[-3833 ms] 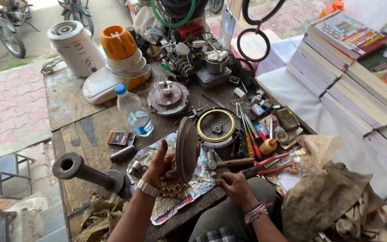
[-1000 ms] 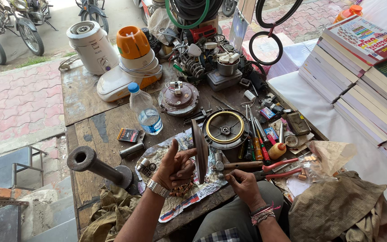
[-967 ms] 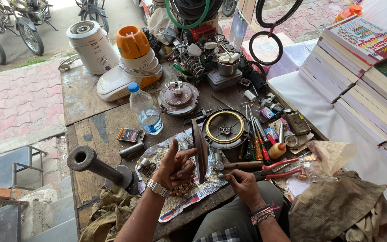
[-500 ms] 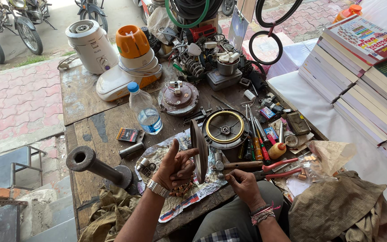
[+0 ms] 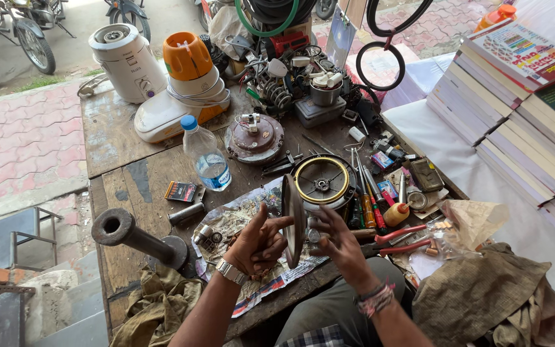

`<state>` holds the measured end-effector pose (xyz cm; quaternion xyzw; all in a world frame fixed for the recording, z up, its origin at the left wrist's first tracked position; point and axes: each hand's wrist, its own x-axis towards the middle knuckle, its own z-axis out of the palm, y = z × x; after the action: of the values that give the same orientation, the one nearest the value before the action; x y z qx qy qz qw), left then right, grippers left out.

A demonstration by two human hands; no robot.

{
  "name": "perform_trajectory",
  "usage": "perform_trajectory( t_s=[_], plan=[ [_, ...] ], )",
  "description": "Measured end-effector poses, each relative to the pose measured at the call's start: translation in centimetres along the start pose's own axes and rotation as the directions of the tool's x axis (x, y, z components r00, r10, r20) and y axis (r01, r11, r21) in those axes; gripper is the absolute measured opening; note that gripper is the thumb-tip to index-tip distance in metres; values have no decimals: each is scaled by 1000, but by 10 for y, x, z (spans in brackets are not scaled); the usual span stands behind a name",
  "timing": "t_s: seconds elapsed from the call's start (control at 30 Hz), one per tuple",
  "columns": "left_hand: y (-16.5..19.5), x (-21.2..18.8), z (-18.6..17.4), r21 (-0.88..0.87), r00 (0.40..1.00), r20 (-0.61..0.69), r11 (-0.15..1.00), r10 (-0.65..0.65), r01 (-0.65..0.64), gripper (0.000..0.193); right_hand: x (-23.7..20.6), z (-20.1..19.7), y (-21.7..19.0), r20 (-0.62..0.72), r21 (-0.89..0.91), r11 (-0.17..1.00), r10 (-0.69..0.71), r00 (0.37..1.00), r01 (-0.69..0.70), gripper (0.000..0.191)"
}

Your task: The person sits at a cluttered workbench and repairs a motor stator. They use pliers to adjust copper windings, wipe the component with a cloth, and apply a liquid from a squeeze bottle to a metal housing. The person also uses a hammer to tap the housing.

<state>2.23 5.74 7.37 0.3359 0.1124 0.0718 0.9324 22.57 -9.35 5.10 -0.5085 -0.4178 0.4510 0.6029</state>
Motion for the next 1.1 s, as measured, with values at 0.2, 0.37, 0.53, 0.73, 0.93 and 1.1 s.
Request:
perform_trajectory(
  t_s=[0.2,0.37,0.53,0.73,0.93,1.1],
  plan=[
    [2,-1,2,89,998,12,994,-61,60,110,29,12,-54,335,100,987,88,938,-128,125],
    [-2,-7,-9,179,978,190,982,-88,54,108,37,-4,-56,414,157,858,393,821,-490,108],
    [-12,-9,-13,134,971,219,989,-93,64,104,44,-13,-42,525,396,674,391,756,-624,100],
    [-5,-11,-11,-96,935,355,995,5,31,102,41,-3,-56,416,-48,946,312,854,-322,109],
    [-3,-15,-3,198,959,258,978,-116,65,103,33,9,-70,662,398,495,428,616,-772,107],
    [-8,-19,-6,-85,922,388,995,-20,58,96,23,19,-67,347,-448,819,-211,914,359,97]
  ],
)
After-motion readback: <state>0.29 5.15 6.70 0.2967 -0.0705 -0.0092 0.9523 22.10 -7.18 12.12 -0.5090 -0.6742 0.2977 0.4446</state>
